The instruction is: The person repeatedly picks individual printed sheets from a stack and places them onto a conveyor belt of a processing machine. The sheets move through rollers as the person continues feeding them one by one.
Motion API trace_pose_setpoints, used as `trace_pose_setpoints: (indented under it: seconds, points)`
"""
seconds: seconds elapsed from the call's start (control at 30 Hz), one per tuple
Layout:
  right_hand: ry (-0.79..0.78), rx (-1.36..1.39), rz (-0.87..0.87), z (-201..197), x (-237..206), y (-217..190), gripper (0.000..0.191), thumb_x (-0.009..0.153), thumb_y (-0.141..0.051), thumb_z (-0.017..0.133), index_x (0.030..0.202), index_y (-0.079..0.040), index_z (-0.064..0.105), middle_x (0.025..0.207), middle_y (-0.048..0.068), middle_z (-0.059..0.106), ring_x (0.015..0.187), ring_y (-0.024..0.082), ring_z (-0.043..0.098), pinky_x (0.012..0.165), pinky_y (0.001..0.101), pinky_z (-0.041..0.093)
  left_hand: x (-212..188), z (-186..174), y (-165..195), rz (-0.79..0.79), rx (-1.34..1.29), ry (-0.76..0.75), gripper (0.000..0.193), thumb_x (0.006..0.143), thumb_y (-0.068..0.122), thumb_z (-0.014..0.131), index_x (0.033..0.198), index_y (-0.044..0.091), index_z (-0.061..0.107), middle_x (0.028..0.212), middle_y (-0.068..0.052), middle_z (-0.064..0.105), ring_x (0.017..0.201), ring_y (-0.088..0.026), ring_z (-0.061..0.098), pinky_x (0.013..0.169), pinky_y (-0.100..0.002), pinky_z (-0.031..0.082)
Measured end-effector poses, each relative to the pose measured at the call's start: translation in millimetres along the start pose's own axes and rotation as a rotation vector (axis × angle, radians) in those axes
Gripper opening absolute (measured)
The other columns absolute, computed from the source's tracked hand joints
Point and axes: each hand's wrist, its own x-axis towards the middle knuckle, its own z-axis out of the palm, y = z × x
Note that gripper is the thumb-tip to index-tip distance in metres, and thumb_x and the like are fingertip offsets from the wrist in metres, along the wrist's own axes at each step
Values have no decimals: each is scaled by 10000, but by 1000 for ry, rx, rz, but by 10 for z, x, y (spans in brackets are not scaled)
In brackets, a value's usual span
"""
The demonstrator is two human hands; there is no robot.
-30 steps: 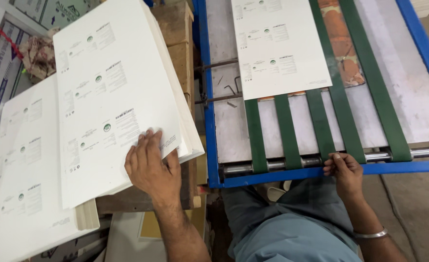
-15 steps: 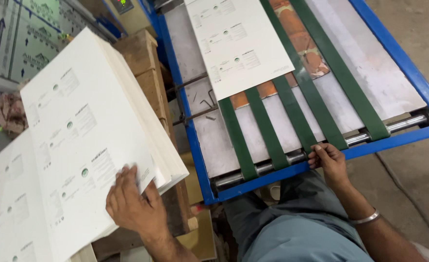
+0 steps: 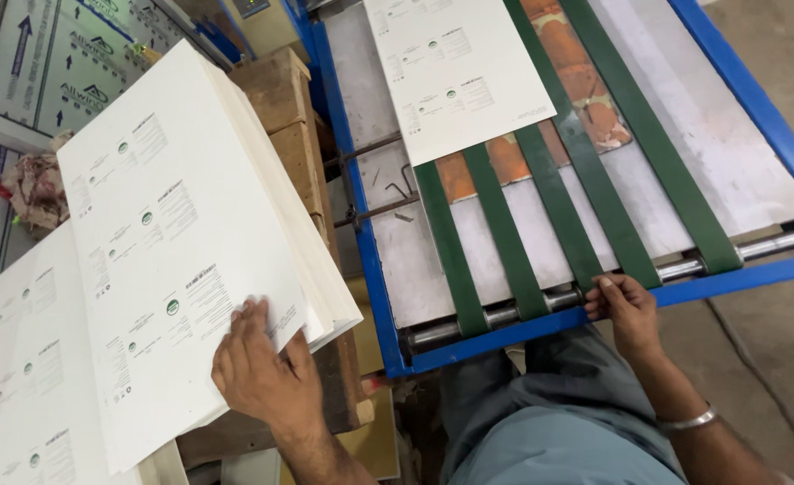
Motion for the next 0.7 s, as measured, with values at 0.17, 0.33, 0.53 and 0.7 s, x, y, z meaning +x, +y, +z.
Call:
trace_pose_setpoints:
  seconds: [0.17, 0.33, 0.53, 0.7]
  points:
    - [-46, -6, 55, -71, 52, 37, 205, 1078, -199, 594, 1148, -16, 655, 912, 83, 696, 756, 162, 673, 667, 294, 574, 0, -70, 74, -30, 17, -71, 398, 1036, 348, 631, 1315, 70, 687, 1330, -109, 711, 1287, -310, 654, 1105, -453, 449]
    - [-232, -83, 114, 158, 83, -2, 270, 1050, -191, 591, 1209, 20, 646, 937, 118, 712, 786, 192, 690, 718, 319, 584, 151, -255, -47, 56, 63, -319, 467, 941, 280, 696, 1336, 34, 665, 1340, -152, 698, 1268, -304, 654, 1064, -453, 480]
    - [-753, -9, 7, 825, -129, -480, 359, 1035, -164, 535, 1340, 21, 573, 1172, 150, 692, 1005, 217, 717, 863, 367, 633, 341, -460, 193, 22, -104, -201, 416, 1012, 228, 593, 1390, 60, 639, 1368, -123, 694, 1273, -260, 651, 1099, -457, 480]
    - [-1087, 358, 44, 1318, -368, -684, 411, 1070, -189, 555, 1441, -35, 466, 1356, 129, 623, 1224, 240, 653, 960, 394, 607, 157, -295, 1259, 268, -46, -467, 592, 944, 325, 616, 1405, -43, 573, 1433, -220, 579, 1378, -349, 521, 1211, -575, 293]
